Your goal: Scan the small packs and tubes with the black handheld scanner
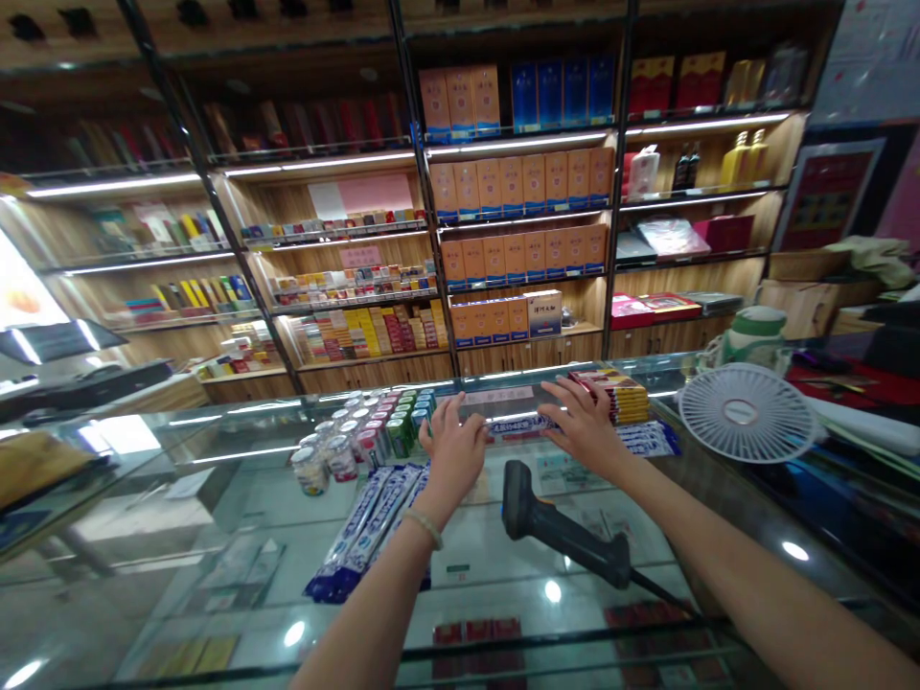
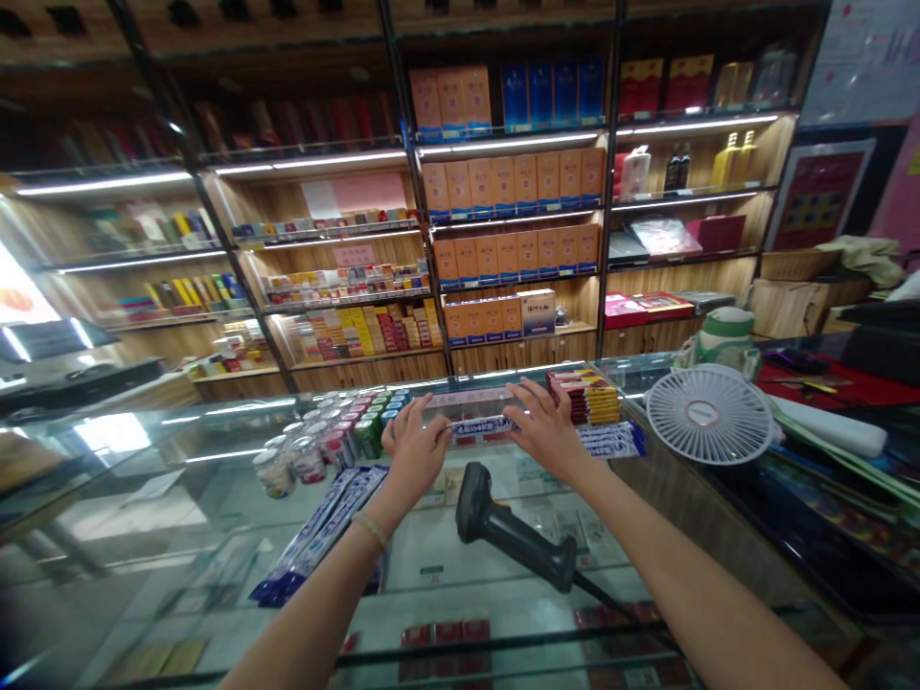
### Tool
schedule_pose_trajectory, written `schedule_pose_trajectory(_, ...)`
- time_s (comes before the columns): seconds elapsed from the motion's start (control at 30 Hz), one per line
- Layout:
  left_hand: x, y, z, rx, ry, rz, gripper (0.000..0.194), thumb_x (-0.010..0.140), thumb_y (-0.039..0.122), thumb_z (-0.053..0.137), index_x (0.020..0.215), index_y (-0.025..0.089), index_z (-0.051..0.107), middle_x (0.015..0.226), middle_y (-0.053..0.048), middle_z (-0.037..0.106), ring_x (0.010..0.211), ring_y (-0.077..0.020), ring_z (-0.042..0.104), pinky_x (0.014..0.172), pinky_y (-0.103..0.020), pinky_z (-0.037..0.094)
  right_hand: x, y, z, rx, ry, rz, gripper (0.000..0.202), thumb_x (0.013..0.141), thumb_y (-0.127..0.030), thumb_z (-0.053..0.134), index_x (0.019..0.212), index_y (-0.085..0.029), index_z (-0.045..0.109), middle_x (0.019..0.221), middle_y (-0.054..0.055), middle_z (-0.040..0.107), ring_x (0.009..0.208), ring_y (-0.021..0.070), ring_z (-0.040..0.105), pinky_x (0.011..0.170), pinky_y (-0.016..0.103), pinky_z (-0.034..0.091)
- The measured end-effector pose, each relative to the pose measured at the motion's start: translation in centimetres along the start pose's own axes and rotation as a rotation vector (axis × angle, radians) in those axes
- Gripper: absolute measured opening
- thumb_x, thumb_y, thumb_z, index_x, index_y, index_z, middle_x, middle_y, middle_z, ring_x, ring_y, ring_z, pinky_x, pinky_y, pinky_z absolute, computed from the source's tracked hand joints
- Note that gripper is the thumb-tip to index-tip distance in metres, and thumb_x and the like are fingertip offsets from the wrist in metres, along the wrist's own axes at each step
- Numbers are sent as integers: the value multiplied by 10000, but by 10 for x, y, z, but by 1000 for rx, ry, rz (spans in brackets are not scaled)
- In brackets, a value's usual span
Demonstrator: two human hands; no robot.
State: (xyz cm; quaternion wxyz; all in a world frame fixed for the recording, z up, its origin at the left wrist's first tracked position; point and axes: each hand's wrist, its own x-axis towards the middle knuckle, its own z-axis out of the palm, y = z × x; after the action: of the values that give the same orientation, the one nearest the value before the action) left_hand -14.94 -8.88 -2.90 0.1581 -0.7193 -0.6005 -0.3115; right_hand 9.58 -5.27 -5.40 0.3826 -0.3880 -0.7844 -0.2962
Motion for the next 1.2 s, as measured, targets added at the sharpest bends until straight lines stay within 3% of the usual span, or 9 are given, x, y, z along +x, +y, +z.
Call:
schedule_pose_trajectory(0.2,-4,0,3,52,90,42,197,949,304,575,1062,307,736,1556,-109,469,1435,-350,390,1135,-658,261,-1,0,0,-49,62,-1,167,908,-345,688,1064,-288,681,1441,51,602,1396,266,419,1188,503,125)
schedule_pose_trajectory(0.37,-8,1,1,114,230,210,525,851,437,731,1351,338,607,1576,-142,445,1455,-365,368,1175,-635,169,0,-1,-3,-84,93,24,182,927,-378,668,1079,-281,693,1438,67,603,1382,278,434,1192,511,115)
schedule_pose_trajectory(0.43,-8,-1,1,135,283,261,560,797,451,789,1322,348,624,1557,-129,476,1443,-366,385,1189,-619,131,0,-1,-3,-82,101,23,190,927,-390,669,1079,-279,698,1435,67,605,1382,275,433,1192,505,122)
schedule_pose_trajectory(0.67,-8,-6,8,167,407,274,316,788,379,811,1087,346,715,1473,-61,579,1393,-332,443,1203,-578,84,1,-7,-3,-68,104,-4,204,933,-397,659,1090,-272,697,1431,74,601,1382,266,424,1186,490,138)
schedule_pose_trajectory(0.8,-7,-6,10,152,428,272,246,814,356,784,1052,348,725,1466,-45,585,1388,-322,440,1198,-579,91,0,-9,-1,-65,83,-9,191,946,-379,640,1084,-260,698,1437,90,590,1389,269,411,1186,490,133)
schedule_pose_trajectory(0.93,-7,-4,9,149,422,273,48,885,356,698,908,325,726,1472,-21,580,1399,-315,423,1187,-596,103,0,-9,0,-38,66,-4,128,962,-347,617,1004,-275,714,1447,74,585,1392,265,408,1176,493,130)
schedule_pose_trajectory(1.2,-9,-1,7,132,282,214,120,930,341,614,873,296,709,1511,-33,546,1420,-322,409,1178,-627,125,1,-10,-6,50,-25,108,196,983,-377,556,961,-292,731,1466,49,559,1411,279,380,1166,512,165)
